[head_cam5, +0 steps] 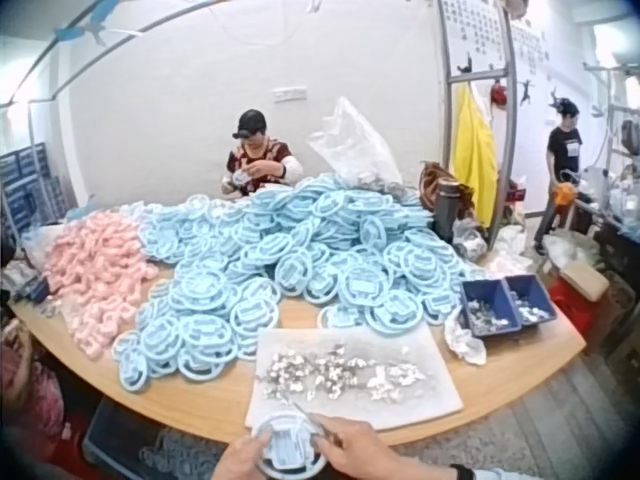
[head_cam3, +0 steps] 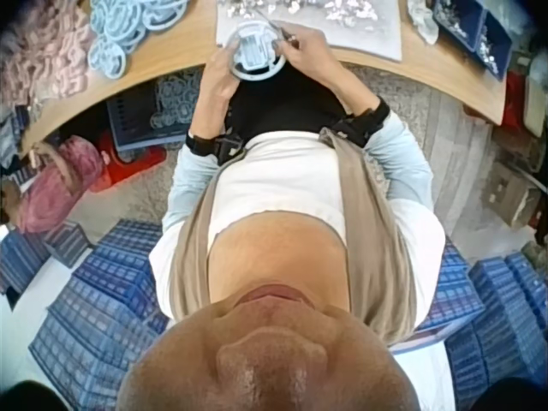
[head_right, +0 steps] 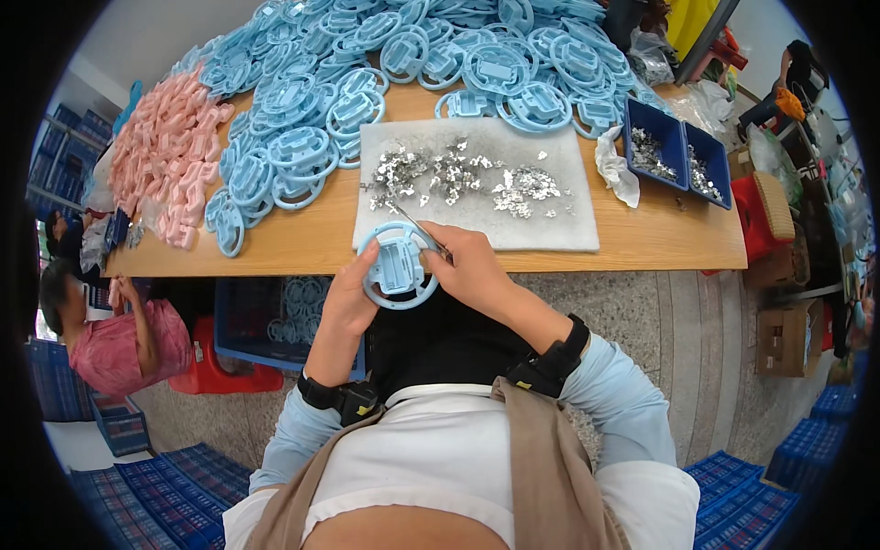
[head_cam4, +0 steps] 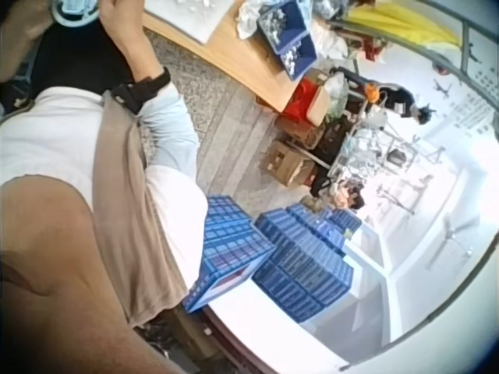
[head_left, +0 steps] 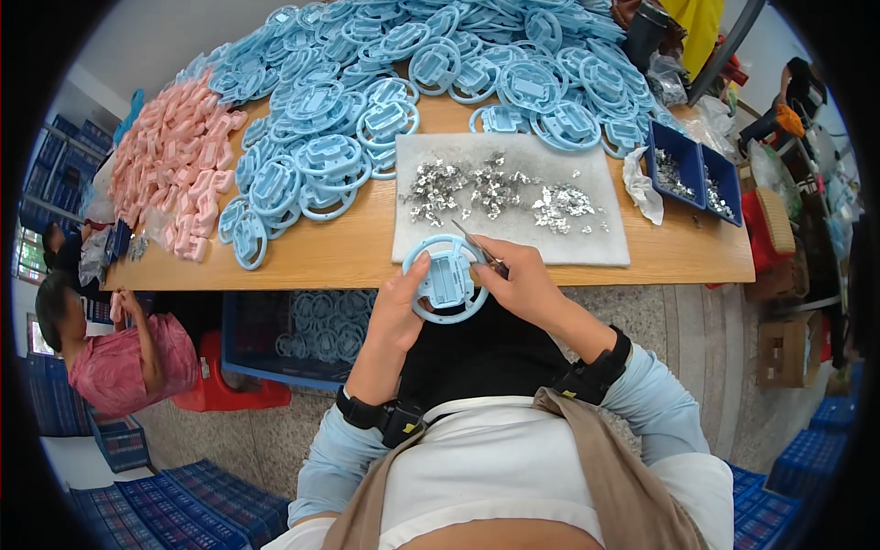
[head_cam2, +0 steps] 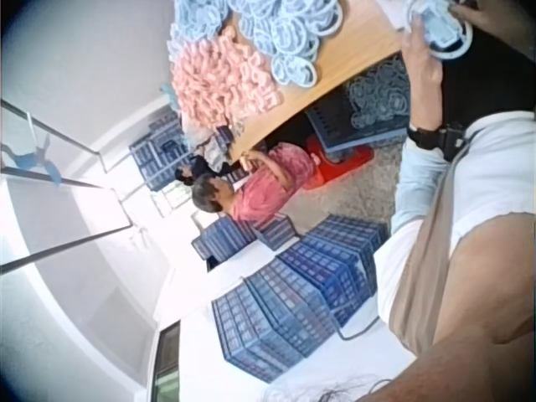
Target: Manually assembling small silver decorative components onto blue circular plastic frames at a factory workbench.
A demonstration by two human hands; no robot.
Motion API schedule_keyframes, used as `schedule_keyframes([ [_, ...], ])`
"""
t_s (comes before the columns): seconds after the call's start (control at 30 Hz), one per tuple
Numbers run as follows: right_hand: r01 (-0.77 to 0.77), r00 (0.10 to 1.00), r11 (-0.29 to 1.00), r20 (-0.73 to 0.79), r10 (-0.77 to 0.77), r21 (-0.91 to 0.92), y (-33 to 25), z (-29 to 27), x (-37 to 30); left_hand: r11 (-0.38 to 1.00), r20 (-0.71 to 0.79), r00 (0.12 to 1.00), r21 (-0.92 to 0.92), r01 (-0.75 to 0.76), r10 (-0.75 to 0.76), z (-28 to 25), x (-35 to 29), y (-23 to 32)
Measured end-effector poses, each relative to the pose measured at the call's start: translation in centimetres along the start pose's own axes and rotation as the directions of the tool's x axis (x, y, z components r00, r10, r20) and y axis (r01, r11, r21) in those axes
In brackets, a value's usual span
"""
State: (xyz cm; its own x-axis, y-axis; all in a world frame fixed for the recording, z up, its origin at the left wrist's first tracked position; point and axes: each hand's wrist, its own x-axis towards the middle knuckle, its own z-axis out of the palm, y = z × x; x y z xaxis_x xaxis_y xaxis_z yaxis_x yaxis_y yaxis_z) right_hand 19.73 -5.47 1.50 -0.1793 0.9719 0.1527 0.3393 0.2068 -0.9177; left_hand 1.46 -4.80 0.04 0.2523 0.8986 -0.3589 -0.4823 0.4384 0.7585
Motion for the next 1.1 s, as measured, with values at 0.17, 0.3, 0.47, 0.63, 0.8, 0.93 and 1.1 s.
schedule_keyframes([
  [0.17,-0.053,0.998,0.997,0.047,0.051,0.05,0.1,-0.4,0.0,0.999,-0.025,1.0,0.037,-0.009,0.01,0.0,0.2,0.5],
  [0.3,-0.097,0.99,0.995,0.1,0.095,0.012,0.7,-1.6,2.6,0.992,-0.029,0.991,0.01,-0.127,0.128,0.0,0.6,0.2],
  [0.47,0.12,0.987,0.905,-0.05,-0.154,-0.408,3.0,-0.9,6.4,0.984,-0.089,0.984,0.1,-0.148,0.157,-0.2,1.0,0.3],
  [0.63,0.167,0.983,0.785,0.042,-0.178,-0.596,4.1,-0.1,7.4,0.992,-0.113,0.986,0.051,-0.114,0.119,-0.5,1.6,0.1],
  [0.8,0.218,0.972,0.925,-0.017,-0.235,-0.312,1.7,-1.3,6.6,0.996,-0.114,0.99,-0.003,-0.084,0.083,-0.2,1.8,0.1],
  [0.93,0.224,0.974,0.962,-0.006,-0.227,-0.155,0.1,-0.7,5.1,0.997,-0.064,0.995,0.019,-0.079,0.08,0.3,2.2,0.1],
  [1.1,0.455,0.879,0.845,-0.009,-0.477,-0.28,0.5,0.1,4.6,0.992,-0.046,0.995,0.092,-0.083,0.087,0.6,2.4,0.2],
])
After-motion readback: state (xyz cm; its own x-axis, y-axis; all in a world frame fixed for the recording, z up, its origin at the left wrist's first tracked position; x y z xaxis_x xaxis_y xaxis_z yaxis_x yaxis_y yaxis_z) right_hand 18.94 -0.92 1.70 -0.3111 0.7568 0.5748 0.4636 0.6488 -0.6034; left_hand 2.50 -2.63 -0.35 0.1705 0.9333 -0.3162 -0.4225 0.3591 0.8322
